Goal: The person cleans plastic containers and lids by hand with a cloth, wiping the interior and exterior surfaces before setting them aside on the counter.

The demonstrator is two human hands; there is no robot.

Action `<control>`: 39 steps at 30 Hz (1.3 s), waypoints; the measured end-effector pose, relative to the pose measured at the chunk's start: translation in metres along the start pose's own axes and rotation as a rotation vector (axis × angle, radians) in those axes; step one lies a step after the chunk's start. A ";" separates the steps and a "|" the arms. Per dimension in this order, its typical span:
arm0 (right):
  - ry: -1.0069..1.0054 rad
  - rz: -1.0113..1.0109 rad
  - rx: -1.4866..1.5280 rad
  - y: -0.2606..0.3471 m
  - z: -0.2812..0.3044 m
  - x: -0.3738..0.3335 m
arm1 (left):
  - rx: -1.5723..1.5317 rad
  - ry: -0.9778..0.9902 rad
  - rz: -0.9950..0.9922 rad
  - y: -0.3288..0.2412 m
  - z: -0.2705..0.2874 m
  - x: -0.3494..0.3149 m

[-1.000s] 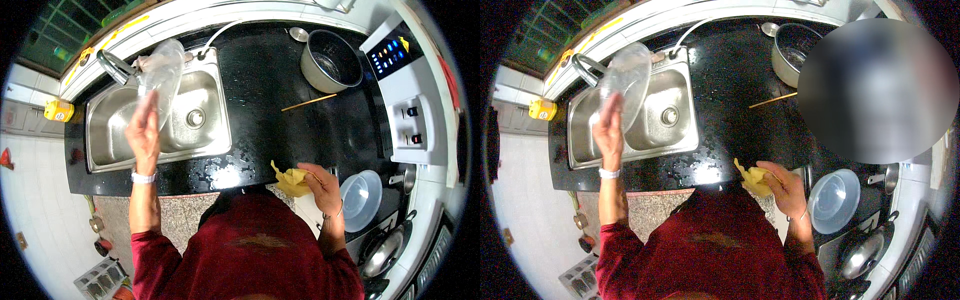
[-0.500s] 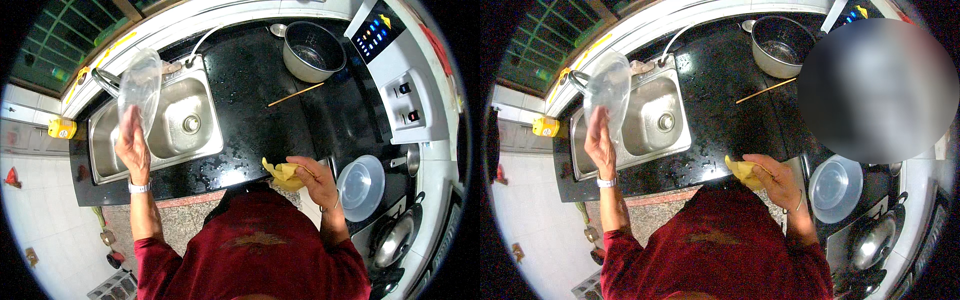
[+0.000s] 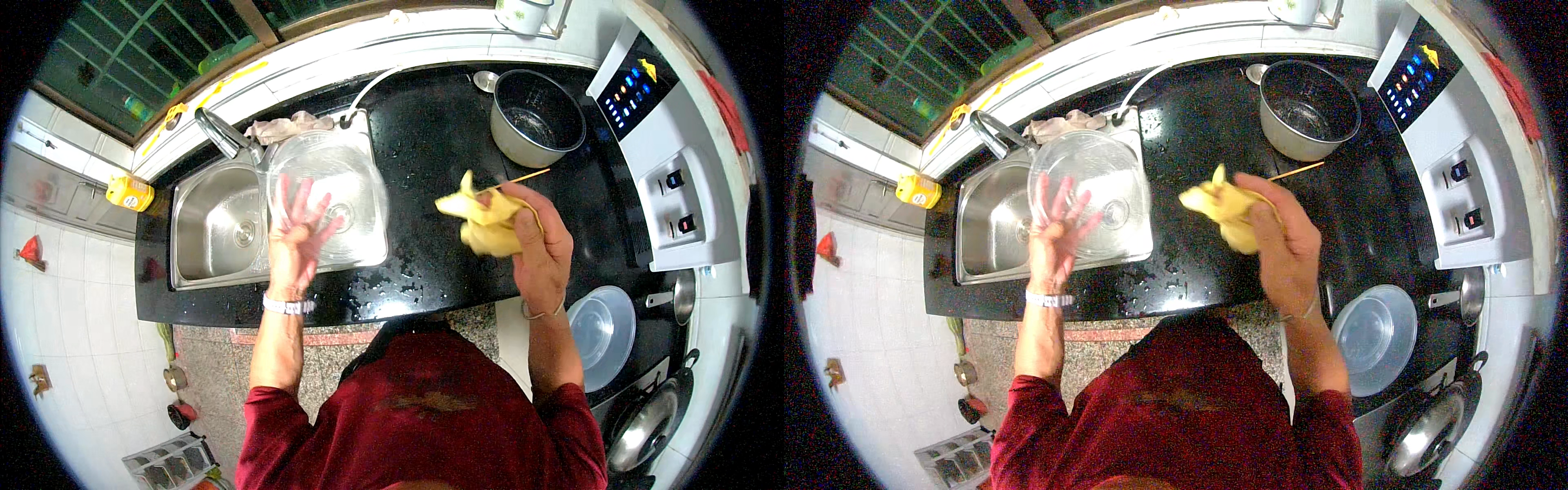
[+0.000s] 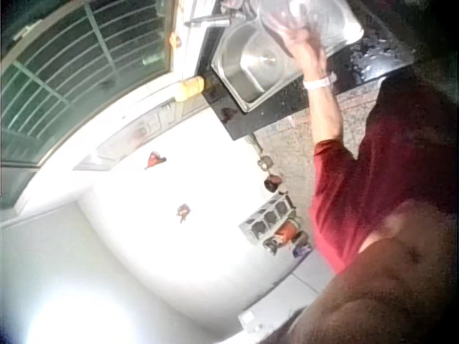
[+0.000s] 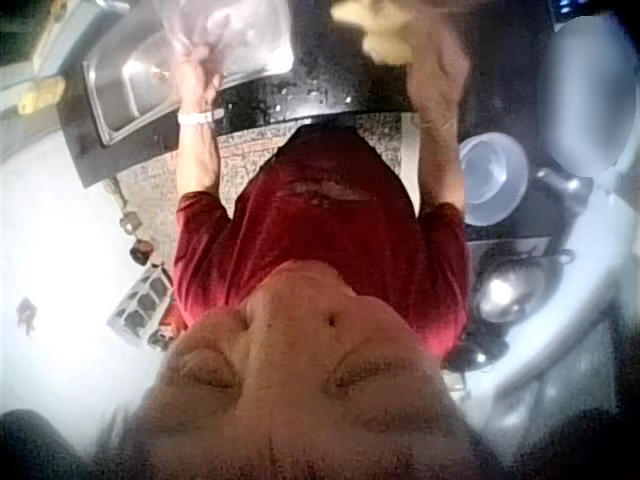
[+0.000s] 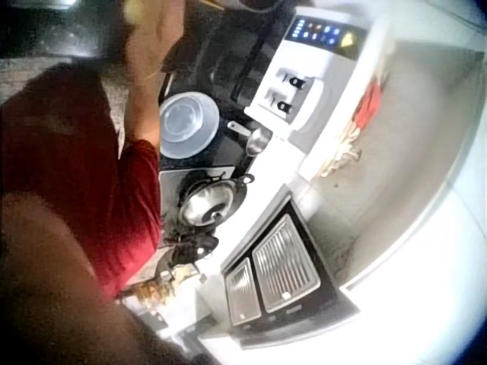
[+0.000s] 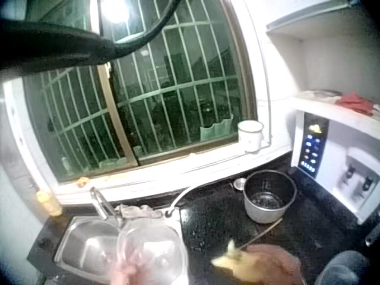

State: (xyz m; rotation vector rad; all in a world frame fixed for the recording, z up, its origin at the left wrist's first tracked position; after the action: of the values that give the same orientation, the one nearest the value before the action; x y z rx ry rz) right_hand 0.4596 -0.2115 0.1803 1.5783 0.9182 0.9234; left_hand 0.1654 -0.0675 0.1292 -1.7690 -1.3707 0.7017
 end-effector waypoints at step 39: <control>0.085 0.550 -0.607 -0.069 -0.195 0.067 | -0.723 0.231 0.432 -0.003 0.030 -0.048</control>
State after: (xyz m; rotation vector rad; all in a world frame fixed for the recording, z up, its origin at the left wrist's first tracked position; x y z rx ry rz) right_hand 0.3032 -0.0631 0.1509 1.2676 0.1961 1.4956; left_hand 0.1267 -0.1056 0.1140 -2.6717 -1.1628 0.1898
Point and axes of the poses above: each hand's wrist, its own x-axis towards the middle knuckle, its own z-axis out of the back of the hand, y = z × x, the point moved 3 cm from there along x, towards the middle knuckle, and after that the axes turned 4 degrees about -z, right-handed, at the moved point
